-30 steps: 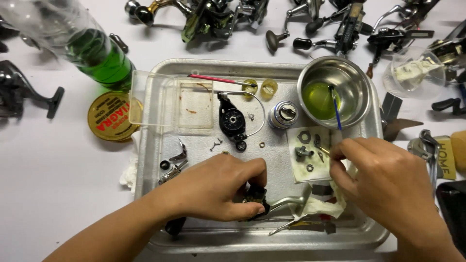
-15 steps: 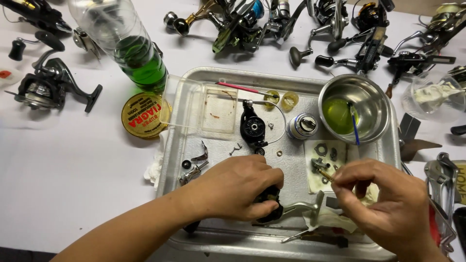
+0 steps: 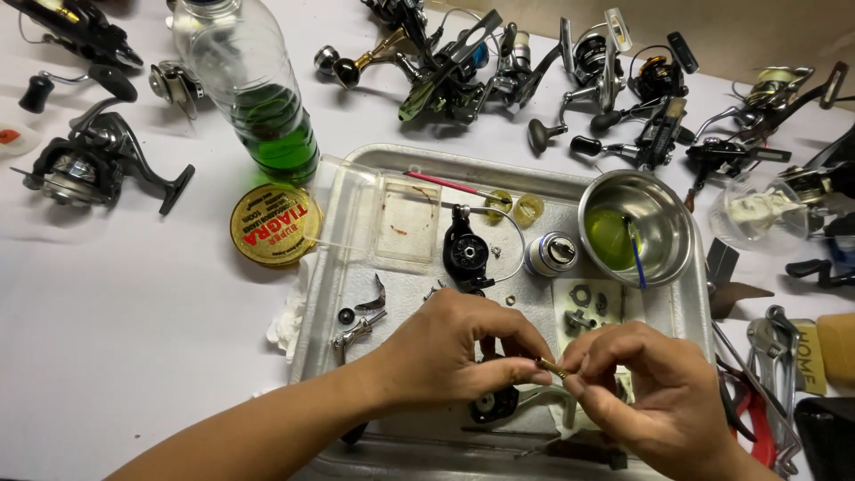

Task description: Cleaning and lubricating the internal components of a fishing reel on a workbench using a brush and cleaning solution.

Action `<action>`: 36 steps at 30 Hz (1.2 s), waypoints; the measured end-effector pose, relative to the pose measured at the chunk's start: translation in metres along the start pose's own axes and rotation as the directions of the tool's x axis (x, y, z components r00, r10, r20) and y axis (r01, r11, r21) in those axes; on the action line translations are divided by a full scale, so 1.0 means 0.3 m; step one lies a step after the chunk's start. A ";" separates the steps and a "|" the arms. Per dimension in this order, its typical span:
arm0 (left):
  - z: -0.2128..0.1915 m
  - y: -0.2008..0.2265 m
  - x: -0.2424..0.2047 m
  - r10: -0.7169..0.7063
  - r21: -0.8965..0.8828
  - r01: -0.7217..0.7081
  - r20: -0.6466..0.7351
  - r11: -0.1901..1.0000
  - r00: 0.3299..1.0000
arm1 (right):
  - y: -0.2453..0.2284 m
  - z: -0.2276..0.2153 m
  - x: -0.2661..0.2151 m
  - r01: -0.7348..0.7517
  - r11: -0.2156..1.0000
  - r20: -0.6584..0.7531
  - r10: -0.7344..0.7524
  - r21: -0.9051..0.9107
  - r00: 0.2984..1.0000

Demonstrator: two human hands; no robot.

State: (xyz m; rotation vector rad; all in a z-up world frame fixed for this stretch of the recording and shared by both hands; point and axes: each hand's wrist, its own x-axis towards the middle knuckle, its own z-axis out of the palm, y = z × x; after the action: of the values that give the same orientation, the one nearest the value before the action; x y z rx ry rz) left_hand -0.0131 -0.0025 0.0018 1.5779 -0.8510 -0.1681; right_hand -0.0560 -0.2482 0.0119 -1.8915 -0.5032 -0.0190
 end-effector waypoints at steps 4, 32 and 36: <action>-0.001 0.001 -0.003 -0.079 -0.129 0.070 -0.061 0.989 0.995 | -0.044 -0.013 0.053 -0.086 0.996 0.054 0.087 -0.012 0.995; -0.015 -0.071 -0.010 0.058 0.139 -0.050 -0.057 0.989 0.997 | 0.035 0.169 0.806 0.193 0.682 0.511 0.300 -0.705 0.806; -0.021 -0.062 -0.010 0.016 0.126 -0.005 -0.083 0.992 0.996 | -0.016 0.140 0.765 -0.092 0.815 0.294 0.309 -0.572 0.905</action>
State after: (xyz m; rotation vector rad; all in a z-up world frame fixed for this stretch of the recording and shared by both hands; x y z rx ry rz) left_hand -0.0040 0.0035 -0.0148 1.6864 -0.8173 -0.0410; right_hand 0.1414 -0.1326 0.0580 -2.5331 -0.5897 0.3920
